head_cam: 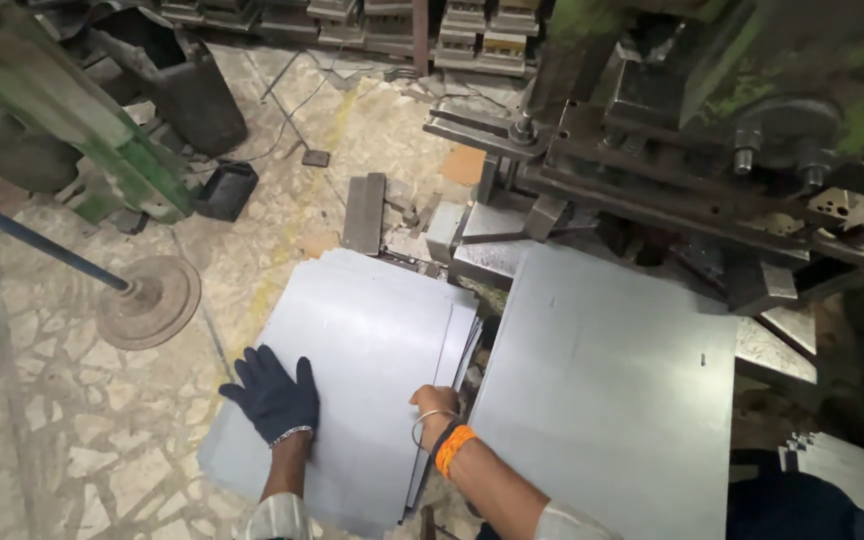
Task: The recorder is using an industrial stamping machine to process metal sheets.
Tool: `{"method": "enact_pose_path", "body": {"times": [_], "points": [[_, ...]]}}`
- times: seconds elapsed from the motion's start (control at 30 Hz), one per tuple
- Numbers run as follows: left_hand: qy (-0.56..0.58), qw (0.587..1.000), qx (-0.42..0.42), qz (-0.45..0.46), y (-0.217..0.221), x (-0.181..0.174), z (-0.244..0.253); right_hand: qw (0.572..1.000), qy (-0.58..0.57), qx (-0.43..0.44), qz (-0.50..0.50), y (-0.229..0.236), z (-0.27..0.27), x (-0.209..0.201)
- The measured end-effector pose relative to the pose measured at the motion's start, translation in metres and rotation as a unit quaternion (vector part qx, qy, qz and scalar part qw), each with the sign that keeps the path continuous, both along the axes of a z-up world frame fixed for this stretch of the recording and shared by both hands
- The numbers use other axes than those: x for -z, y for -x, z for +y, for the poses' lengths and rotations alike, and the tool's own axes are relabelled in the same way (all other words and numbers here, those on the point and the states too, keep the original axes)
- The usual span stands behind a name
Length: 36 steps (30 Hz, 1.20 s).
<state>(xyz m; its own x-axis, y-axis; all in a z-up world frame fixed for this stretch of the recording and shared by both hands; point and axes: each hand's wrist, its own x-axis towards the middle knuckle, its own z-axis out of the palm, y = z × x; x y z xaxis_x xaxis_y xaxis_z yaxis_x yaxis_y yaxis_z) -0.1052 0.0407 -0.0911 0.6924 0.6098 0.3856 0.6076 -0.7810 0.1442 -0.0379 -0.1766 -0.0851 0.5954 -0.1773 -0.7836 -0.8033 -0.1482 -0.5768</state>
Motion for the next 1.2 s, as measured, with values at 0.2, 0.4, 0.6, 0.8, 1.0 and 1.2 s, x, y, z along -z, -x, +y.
{"method": "enact_pose_path", "body": {"times": [0.2,0.4,0.6,0.8,1.0,1.2], "points": [[-0.019,0.999,0.019,-0.033,-0.002,0.006,0.005,0.996,-0.047,0.065,0.032,-0.005,-0.002,-0.019],[-0.05,0.998,0.026,0.038,-0.004,0.006,0.005,0.999,-0.017,0.041,-0.023,0.008,0.001,-0.069],[0.175,0.977,0.031,0.121,-0.004,-0.046,0.013,0.992,-0.099,-0.079,-0.023,0.004,0.001,-0.084],[0.394,0.902,0.052,0.168,-0.014,-0.078,0.042,0.958,-0.196,-0.116,-0.176,-0.004,-0.054,-0.12],[0.729,0.676,0.108,0.033,-0.018,-0.081,-0.038,0.949,-0.226,0.09,-0.199,-0.016,-0.224,-0.167],[0.794,0.589,0.15,-0.017,-0.064,-0.193,-0.197,0.919,-0.175,0.169,-0.311,-0.019,-0.356,-0.164]]}}
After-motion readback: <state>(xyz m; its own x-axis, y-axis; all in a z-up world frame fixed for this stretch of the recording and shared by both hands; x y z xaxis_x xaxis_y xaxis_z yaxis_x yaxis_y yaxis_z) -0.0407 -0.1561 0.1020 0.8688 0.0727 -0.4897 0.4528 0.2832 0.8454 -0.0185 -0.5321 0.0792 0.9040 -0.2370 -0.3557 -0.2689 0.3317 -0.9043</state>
